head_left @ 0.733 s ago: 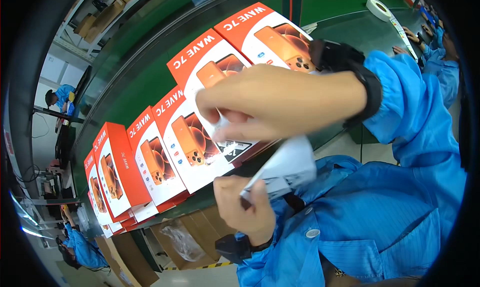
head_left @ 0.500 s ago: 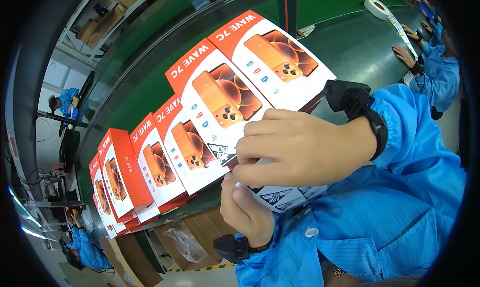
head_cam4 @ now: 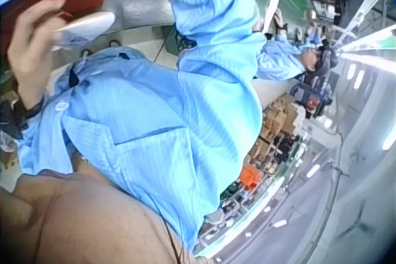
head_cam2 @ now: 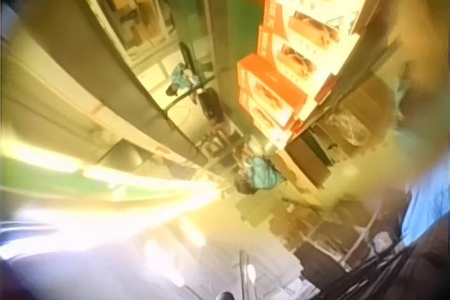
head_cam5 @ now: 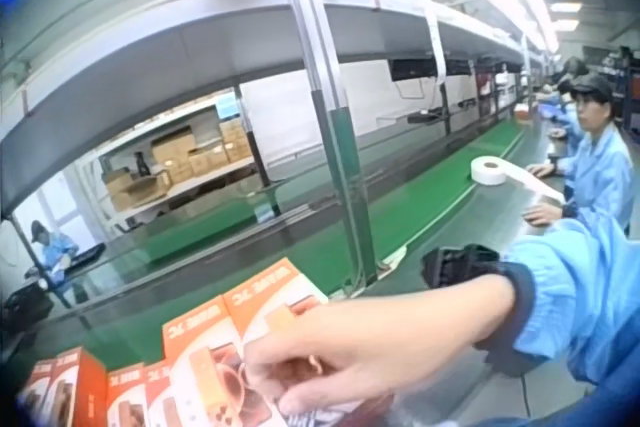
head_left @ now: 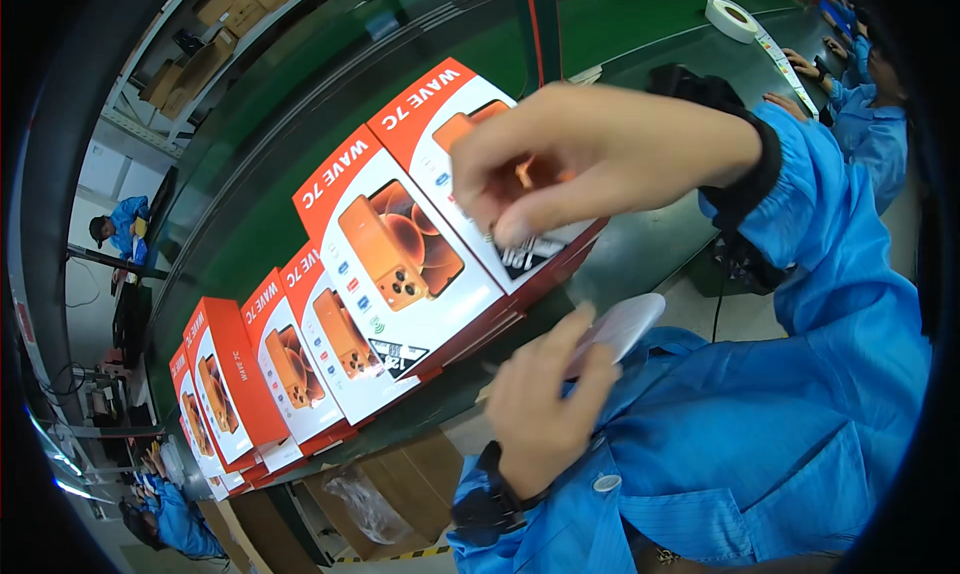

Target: Unpacking items from a larger box and labeling individual product boxes on an assembly line.

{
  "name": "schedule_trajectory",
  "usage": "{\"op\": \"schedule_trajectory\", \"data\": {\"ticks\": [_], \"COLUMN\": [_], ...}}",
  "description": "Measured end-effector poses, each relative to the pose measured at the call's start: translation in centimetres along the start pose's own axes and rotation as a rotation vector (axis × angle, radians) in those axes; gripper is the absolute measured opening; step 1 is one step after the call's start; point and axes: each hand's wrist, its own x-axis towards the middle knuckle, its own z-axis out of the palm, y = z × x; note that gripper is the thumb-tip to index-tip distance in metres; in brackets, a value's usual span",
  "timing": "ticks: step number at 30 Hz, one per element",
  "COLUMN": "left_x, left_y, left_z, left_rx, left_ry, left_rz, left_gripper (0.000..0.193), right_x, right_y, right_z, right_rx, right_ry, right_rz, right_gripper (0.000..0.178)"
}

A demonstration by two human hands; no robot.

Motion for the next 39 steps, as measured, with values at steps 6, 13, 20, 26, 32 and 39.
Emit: {"op": "schedule_trajectory", "data": {"ticks": [6, 13, 20, 26, 32, 39], "left_x": [1.8, 1.7, 1.7, 1.4, 1.1, 2.2], "left_y": [-1.1, -1.9, -1.8, -2.0, -2.4, -1.7], "left_z": [4.5, 5.3, 5.2, 5.2, 5.2, 2.8], "left_rx": [0.316, 0.342, 0.338, 0.301, 0.324, 0.056], "left_ry": [-0.006, 0.002, 0.017, 0.007, 0.049, -0.066], "left_rz": [0.165, 0.137, 0.116, 0.107, 0.121, 0.227], "left_gripper": [0.014, 0.014, 0.013, 0.012, 0.012, 0.016], "right_x": [0.9, 1.0, 0.8, 0.7, -0.6, -0.4], "right_y": [2.3, 3.0, 3.1, 2.9, 3.2, 4.0], "right_z": [0.6, 0.6, 0.9, 0.8, 2.5, 1.0], "right_rx": [-0.005, 0.026, 0.071, -0.017, -0.433, -0.736], "right_ry": [-0.171, -0.223, -0.211, -0.229, -0.033, 0.075], "right_rz": [0.078, 0.116, 0.097, 0.051, -0.191, 0.136], "right_gripper": [0.010, 0.008, 0.009, 0.011, 0.025, 0.046]}}
